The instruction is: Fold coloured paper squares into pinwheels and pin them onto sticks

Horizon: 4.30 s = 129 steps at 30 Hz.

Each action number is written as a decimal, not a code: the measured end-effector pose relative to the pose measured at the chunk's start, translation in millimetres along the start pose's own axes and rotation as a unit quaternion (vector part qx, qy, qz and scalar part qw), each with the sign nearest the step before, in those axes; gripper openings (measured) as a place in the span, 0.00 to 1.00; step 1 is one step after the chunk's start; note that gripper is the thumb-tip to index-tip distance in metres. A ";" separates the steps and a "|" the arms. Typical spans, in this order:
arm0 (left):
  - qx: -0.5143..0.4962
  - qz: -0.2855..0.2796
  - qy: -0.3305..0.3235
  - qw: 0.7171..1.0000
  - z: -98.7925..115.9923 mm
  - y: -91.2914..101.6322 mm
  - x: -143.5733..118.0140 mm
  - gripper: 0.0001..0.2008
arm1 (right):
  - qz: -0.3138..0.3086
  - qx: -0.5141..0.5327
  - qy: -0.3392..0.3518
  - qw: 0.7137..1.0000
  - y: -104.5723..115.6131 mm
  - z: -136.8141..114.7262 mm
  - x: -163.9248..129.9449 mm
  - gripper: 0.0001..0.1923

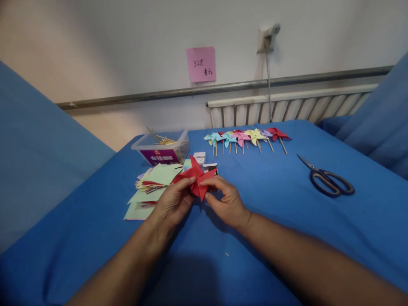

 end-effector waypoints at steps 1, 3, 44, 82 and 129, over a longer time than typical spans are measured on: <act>0.001 -0.003 0.001 1.000 -0.8 -0.4 -0.2 0.11 | -0.001 -0.001 -0.003 1.000 0.0 0.3 0.3 0.12; 0.000 -0.007 0.001 1.000 -2.4 -0.8 -0.3 0.09 | 0.000 0.003 -0.023 1.000 0.5 3.7 1.1 0.07; 0.081 0.015 0.016 0.996 -9.8 -0.3 -3.7 0.11 | 0.065 0.057 -0.170 0.982 7.9 31.5 4.7 0.09; 0.105 -0.002 0.024 0.994 -13.8 -1.7 -2.9 0.11 | 0.073 0.036 -0.170 0.982 9.3 38.7 3.3 0.10; 0.201 -0.039 -0.020 0.979 -21.5 -0.9 10.2 0.13 | 0.110 0.179 -0.277 0.938 -2.1 70.9 3.0 0.20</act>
Point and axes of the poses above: each hand's wrist, its own x-axis towards the middle knuckle, its own y-axis out of the back of the hand, z = x × y, the point moved 7 cm from there along x, towards the middle knuckle, and after that the axes turned 3 degrees about z, right-handed, at the moved point
